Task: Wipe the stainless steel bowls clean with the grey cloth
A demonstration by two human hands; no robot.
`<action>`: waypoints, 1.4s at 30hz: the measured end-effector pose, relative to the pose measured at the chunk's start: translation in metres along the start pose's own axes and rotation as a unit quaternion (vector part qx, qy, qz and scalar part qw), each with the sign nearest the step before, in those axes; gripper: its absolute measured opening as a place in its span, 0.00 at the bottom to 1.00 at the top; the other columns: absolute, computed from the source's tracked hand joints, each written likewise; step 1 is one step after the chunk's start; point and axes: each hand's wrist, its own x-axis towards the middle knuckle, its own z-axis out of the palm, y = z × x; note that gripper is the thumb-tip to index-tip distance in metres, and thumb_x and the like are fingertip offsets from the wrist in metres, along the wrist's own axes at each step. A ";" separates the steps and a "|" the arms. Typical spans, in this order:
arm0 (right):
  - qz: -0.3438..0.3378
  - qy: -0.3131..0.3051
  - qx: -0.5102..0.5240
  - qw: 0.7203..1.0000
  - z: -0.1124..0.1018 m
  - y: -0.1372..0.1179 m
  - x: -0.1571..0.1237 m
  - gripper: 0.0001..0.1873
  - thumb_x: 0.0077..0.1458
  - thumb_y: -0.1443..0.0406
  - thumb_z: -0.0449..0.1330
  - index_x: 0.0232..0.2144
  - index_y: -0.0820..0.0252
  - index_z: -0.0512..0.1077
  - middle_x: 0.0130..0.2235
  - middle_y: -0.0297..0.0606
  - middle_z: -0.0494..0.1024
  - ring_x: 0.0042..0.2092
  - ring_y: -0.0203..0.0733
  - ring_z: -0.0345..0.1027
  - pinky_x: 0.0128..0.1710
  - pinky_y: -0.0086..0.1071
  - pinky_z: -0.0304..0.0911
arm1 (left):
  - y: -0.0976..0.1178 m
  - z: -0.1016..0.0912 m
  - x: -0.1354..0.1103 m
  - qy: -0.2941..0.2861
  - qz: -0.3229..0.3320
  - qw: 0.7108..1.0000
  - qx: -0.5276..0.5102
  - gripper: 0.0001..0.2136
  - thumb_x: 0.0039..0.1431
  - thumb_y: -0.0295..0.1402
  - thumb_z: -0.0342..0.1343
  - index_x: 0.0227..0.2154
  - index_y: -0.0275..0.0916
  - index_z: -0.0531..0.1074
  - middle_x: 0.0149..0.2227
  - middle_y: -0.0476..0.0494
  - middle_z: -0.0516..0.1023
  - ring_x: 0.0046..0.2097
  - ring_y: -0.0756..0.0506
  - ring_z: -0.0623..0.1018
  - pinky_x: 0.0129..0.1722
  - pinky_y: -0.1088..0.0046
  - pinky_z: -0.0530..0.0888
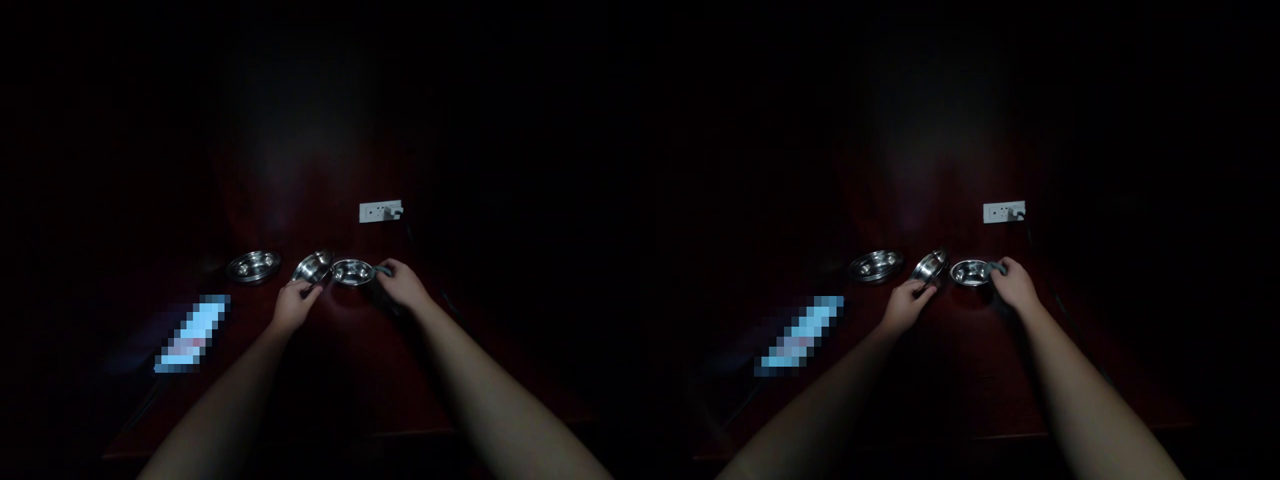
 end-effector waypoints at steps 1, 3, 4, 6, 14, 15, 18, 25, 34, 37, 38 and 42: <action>-0.001 -0.013 -0.031 0.999 -0.002 0.003 0.001 0.08 0.45 0.64 0.57 0.30 0.59 0.73 0.27 0.35 0.75 0.29 0.39 0.67 0.29 0.30 0.58 | -0.002 0.000 0.000 -0.004 -0.003 1.000 0.004 0.12 0.54 0.41 0.55 0.28 0.37 0.77 0.33 0.43 0.80 0.37 0.45 0.76 0.40 0.69 0.71; -0.004 -0.041 -0.082 0.996 0.000 0.008 0.000 0.16 0.44 0.65 0.59 0.38 0.57 0.74 0.33 0.37 0.78 0.34 0.41 0.70 0.34 0.30 0.60 | -0.006 0.000 0.001 0.000 -0.013 1.000 0.019 0.11 0.53 0.41 0.56 0.29 0.38 0.77 0.34 0.44 0.80 0.38 0.45 0.77 0.41 0.67 0.71; -0.006 -0.056 -0.104 0.993 0.002 0.011 -0.001 0.20 0.44 0.65 0.60 0.43 0.55 0.73 0.35 0.38 0.79 0.36 0.41 0.71 0.35 0.30 0.60 | -0.008 -0.001 0.001 0.003 -0.016 1.000 0.026 0.11 0.53 0.41 0.57 0.30 0.39 0.78 0.34 0.44 0.80 0.38 0.44 0.77 0.42 0.66 0.71; -0.010 -0.081 -0.141 0.987 0.009 0.015 -0.002 0.26 0.45 0.66 0.60 0.49 0.54 0.70 0.39 0.39 0.79 0.39 0.43 0.72 0.38 0.31 0.61 | -0.010 -0.001 0.002 0.007 -0.019 0.999 0.044 0.10 0.52 0.40 0.57 0.30 0.39 0.78 0.34 0.44 0.81 0.40 0.44 0.77 0.44 0.65 0.71; -0.049 -0.108 -0.225 0.967 0.030 0.026 0.002 0.19 0.50 0.67 0.57 0.46 0.60 0.71 0.46 0.47 0.76 0.47 0.47 0.70 0.45 0.33 0.60 | -0.010 0.001 0.003 0.007 -0.033 0.995 0.092 0.09 0.50 0.38 0.59 0.32 0.39 0.77 0.37 0.43 0.80 0.43 0.42 0.76 0.47 0.63 0.71; -0.052 -0.104 -0.228 0.967 0.032 0.027 0.002 0.18 0.50 0.68 0.57 0.45 0.60 0.71 0.46 0.46 0.76 0.46 0.47 0.70 0.44 0.33 0.60 | -0.011 0.002 0.002 0.004 -0.030 0.995 0.097 0.09 0.50 0.38 0.59 0.32 0.39 0.77 0.37 0.44 0.80 0.43 0.42 0.76 0.47 0.63 0.71; -0.056 -0.084 -0.231 0.968 0.032 0.028 0.003 0.15 0.50 0.69 0.57 0.42 0.58 0.72 0.44 0.44 0.77 0.44 0.45 0.70 0.42 0.32 0.60 | -0.014 0.004 0.001 0.005 -0.021 0.993 0.117 0.09 0.51 0.37 0.58 0.32 0.39 0.77 0.37 0.44 0.80 0.43 0.42 0.75 0.47 0.62 0.71; -0.046 0.005 -0.204 0.978 0.020 0.025 0.004 0.11 0.55 0.66 0.53 0.40 0.56 0.72 0.39 0.42 0.78 0.39 0.45 0.71 0.38 0.32 0.60 | -0.013 0.012 0.001 0.004 0.004 0.989 0.145 0.08 0.55 0.32 0.53 0.36 0.37 0.75 0.40 0.40 0.78 0.47 0.40 0.72 0.49 0.60 0.69; -0.089 0.056 -0.165 0.981 0.013 0.010 0.001 0.13 0.56 0.67 0.52 0.43 0.57 0.70 0.45 0.40 0.76 0.46 0.42 0.68 0.45 0.31 0.60 | 0.015 0.052 0.013 -0.064 0.102 0.981 0.149 0.09 0.58 0.29 0.49 0.38 0.40 0.73 0.41 0.42 0.76 0.46 0.42 0.71 0.48 0.62 0.69; -0.088 0.056 -0.166 0.981 0.013 0.012 0.002 0.13 0.55 0.67 0.53 0.42 0.56 0.71 0.44 0.39 0.76 0.45 0.42 0.69 0.45 0.30 0.60 | 0.021 0.070 0.023 -0.077 0.132 0.980 0.130 0.09 0.58 0.29 0.49 0.38 0.40 0.73 0.41 0.43 0.75 0.46 0.43 0.71 0.48 0.65 0.69; -0.085 0.056 -0.168 0.981 0.013 0.013 0.003 0.12 0.55 0.67 0.53 0.42 0.56 0.71 0.44 0.39 0.76 0.45 0.42 0.69 0.44 0.30 0.60 | 0.023 0.075 0.027 -0.079 0.141 0.979 0.122 0.08 0.59 0.29 0.50 0.38 0.40 0.72 0.42 0.44 0.75 0.46 0.44 0.71 0.49 0.65 0.69; -0.072 0.056 -0.178 0.980 0.014 0.018 0.005 0.13 0.55 0.67 0.52 0.43 0.56 0.71 0.44 0.40 0.76 0.44 0.42 0.69 0.43 0.30 0.60 | 0.025 0.093 0.039 -0.084 0.167 0.978 0.092 0.08 0.58 0.29 0.51 0.39 0.40 0.72 0.42 0.44 0.74 0.47 0.45 0.71 0.50 0.68 0.69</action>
